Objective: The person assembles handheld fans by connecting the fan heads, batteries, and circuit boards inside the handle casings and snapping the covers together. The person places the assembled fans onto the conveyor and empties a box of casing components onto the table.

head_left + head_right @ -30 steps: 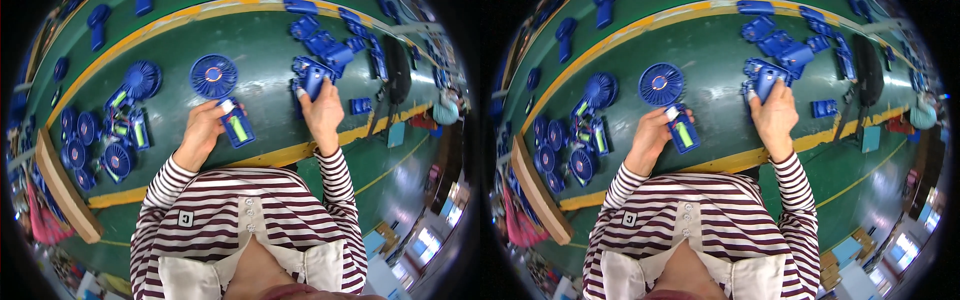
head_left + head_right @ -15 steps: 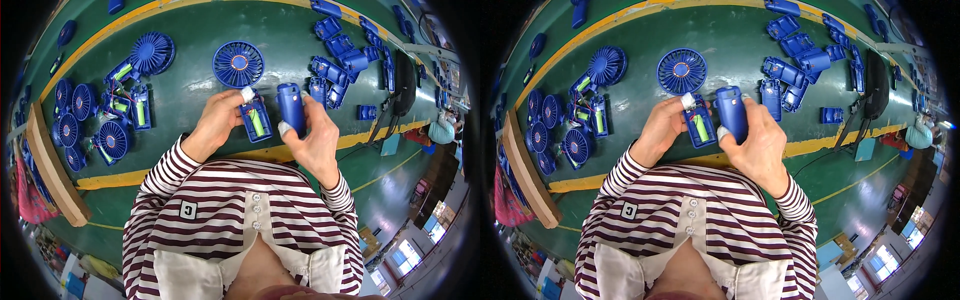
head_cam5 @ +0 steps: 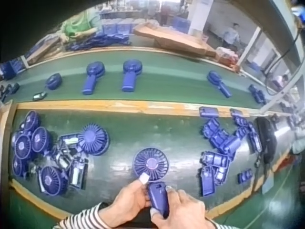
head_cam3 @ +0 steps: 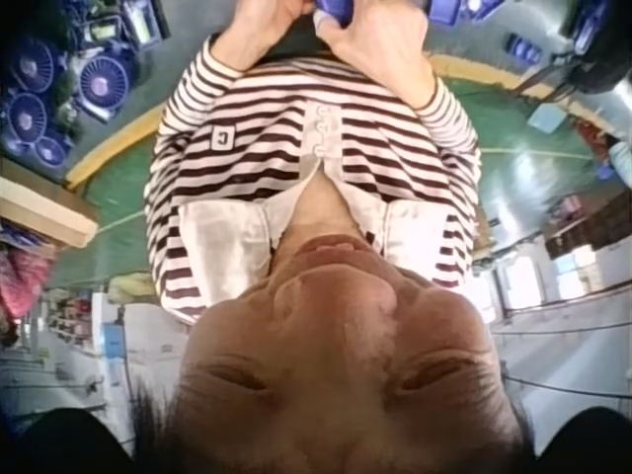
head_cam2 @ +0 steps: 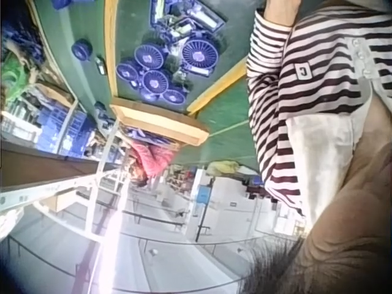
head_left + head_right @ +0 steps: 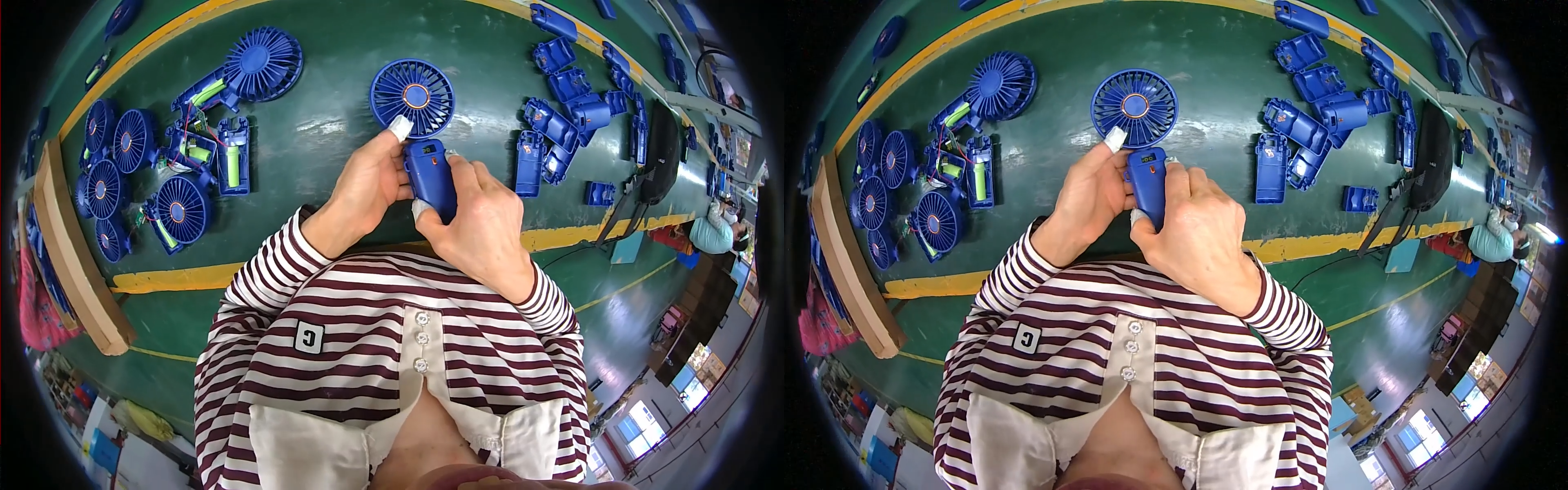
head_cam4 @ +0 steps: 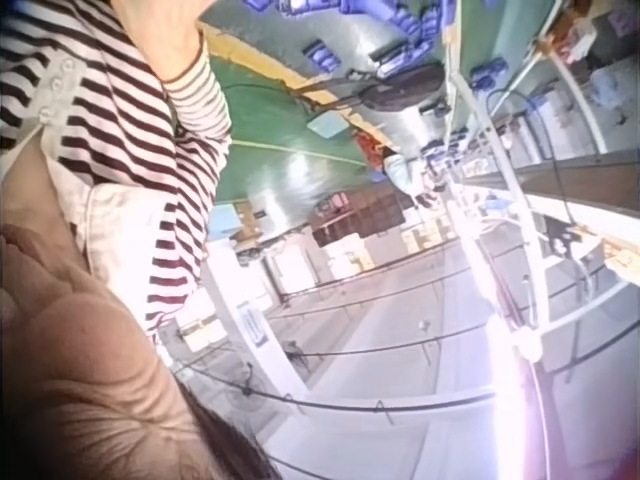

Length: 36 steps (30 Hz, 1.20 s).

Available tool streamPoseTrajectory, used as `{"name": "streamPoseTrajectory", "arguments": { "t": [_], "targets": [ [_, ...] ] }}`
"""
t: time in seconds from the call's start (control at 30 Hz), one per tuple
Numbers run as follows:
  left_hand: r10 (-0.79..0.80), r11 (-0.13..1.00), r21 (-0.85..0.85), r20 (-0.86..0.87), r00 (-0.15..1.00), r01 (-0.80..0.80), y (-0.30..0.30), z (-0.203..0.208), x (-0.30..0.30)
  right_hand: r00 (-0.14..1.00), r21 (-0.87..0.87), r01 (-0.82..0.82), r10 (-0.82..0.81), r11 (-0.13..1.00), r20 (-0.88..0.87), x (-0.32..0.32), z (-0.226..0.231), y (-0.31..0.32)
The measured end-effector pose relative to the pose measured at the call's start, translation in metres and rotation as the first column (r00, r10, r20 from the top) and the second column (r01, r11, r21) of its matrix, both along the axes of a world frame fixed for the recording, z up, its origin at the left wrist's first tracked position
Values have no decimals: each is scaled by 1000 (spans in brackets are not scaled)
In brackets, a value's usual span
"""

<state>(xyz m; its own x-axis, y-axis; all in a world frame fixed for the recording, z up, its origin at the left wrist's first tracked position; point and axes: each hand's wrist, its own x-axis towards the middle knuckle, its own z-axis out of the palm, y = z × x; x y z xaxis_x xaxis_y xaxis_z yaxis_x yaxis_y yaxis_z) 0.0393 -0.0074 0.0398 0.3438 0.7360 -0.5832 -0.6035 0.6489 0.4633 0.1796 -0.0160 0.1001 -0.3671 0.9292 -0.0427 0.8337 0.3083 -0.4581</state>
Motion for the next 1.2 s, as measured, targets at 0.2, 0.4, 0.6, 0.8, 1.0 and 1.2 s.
{"name": "streamPoseTrajectory", "arguments": {
  "t": [0.2, 0.4, 0.6, 0.8, 1.0, 1.2],
  "targets": [
    [-37, 999, 5, -31, 999, 37, 1, -2, -1, 999, 35, 2, -4, 999, 42, -5, -8, -1],
    [-7, 999, 33, -35, 999, 8, 0, -4, -1, 999, 55, -23, 20, 998, 50, -4, -11, 0],
    [25, 1000, -10, 42, 999, -24, 2, -8, -4, 995, 70, -60, 54, 996, 85, -5, -15, 0],
    [1, 1000, -17, -114, 993, -3, 2, -6, 1, 993, 111, -82, 73, 990, 90, -5, -17, -1],
    [-22, 1000, 4, -169, 985, 23, 6, -13, 2, 997, 177, -54, 43, 983, 63, -6, -21, -2],
    [62, 996, 67, -69, 996, -57, 12, -3, -3, 990, 185, 0, 26, 983, -135, 1, -20, 2]
  ]
}}
